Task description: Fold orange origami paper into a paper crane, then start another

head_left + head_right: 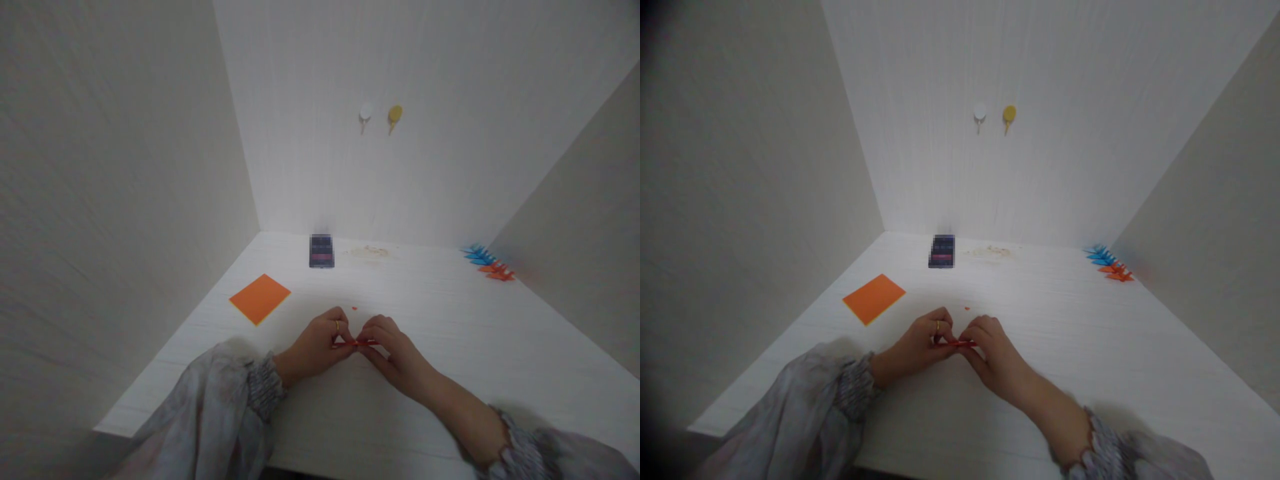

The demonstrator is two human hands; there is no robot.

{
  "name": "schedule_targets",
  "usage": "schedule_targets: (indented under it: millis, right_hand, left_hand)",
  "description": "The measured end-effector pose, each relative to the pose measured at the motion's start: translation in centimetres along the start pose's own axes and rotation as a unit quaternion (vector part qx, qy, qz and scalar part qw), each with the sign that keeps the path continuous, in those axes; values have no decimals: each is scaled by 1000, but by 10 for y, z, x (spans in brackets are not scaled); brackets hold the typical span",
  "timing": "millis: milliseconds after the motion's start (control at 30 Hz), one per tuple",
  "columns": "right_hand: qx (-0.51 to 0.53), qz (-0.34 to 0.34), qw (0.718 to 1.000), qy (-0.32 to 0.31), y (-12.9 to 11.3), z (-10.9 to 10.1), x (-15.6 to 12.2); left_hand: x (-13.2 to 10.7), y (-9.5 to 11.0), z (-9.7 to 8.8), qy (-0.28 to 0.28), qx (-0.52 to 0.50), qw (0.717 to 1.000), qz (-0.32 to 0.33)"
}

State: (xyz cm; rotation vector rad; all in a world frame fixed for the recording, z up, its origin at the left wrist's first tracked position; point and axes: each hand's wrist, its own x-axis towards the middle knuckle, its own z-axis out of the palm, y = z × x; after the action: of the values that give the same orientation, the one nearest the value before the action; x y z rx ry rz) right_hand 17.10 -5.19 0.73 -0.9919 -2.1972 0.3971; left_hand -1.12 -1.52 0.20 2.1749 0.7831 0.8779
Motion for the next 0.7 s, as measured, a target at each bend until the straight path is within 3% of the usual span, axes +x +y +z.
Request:
schedule_targets:
  millis: [433,700]
  right_hand:
    - [17,-31,998,43,1,3,4]
    - [-17,-40,996,77,3,3,0]
  left_hand:
    - [0,5,-2,17,33,999,37]
    - [1,6,-4,5,-17,1000,25]
